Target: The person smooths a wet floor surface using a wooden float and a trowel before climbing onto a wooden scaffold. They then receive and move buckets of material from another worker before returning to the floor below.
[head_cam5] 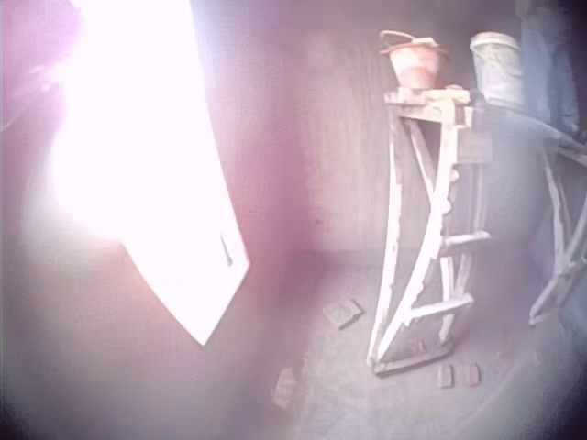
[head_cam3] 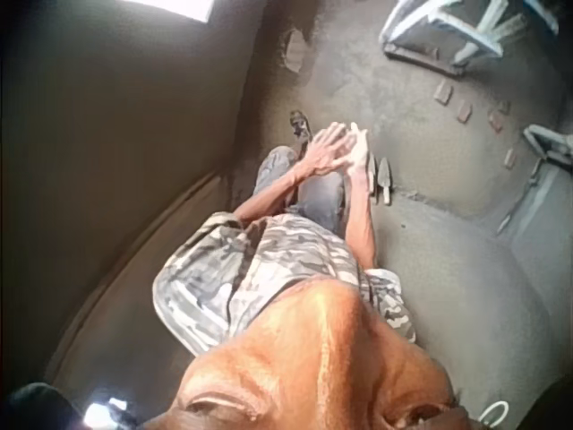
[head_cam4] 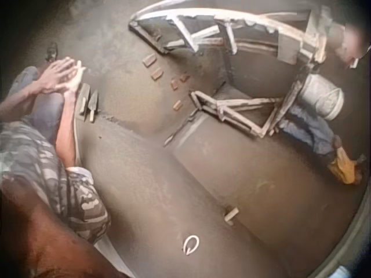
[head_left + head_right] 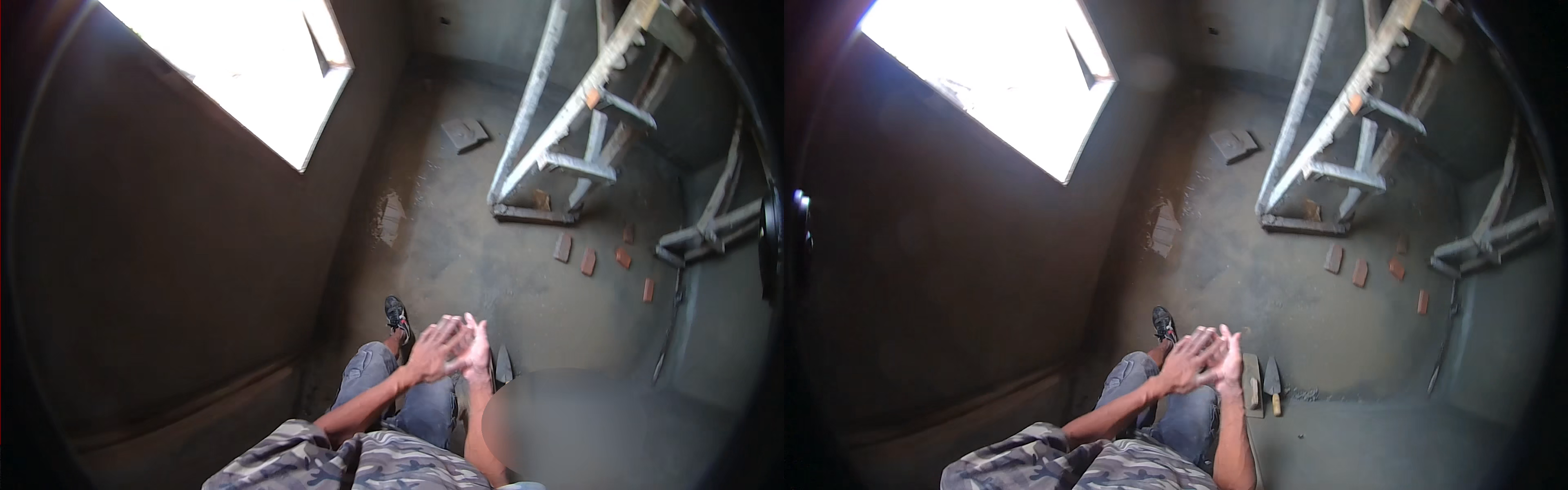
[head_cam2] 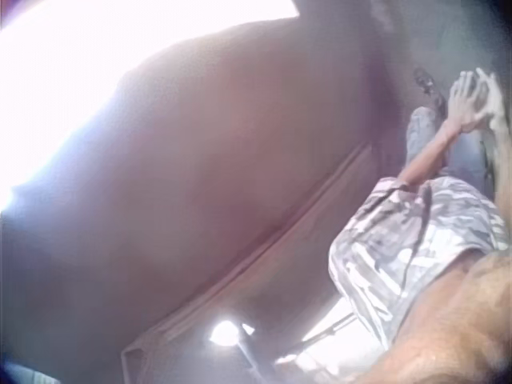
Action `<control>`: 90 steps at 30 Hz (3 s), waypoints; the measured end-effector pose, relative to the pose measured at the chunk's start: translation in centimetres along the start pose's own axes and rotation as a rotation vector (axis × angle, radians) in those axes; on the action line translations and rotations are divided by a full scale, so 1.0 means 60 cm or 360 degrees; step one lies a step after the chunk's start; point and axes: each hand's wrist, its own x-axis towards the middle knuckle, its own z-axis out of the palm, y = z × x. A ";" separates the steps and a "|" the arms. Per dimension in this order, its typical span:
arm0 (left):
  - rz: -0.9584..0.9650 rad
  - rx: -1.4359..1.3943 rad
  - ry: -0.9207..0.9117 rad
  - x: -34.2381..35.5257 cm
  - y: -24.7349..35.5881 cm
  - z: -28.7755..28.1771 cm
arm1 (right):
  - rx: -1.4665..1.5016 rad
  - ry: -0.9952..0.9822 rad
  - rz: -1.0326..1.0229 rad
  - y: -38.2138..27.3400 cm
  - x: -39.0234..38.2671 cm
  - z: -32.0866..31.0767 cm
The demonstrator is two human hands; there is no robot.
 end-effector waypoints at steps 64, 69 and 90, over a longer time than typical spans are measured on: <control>-0.1847 0.3565 0.2069 0.295 -0.136 -1.089 | -0.2778 -0.0470 0.0526 -0.695 1.001 0.778; -0.1772 0.3545 0.2071 0.285 -0.132 -1.102 | -0.3010 -0.0778 0.0303 -0.690 1.011 0.887; -0.2703 0.3544 0.2378 0.320 -0.087 -1.133 | -0.3248 -0.2267 -0.0338 -0.775 1.113 1.076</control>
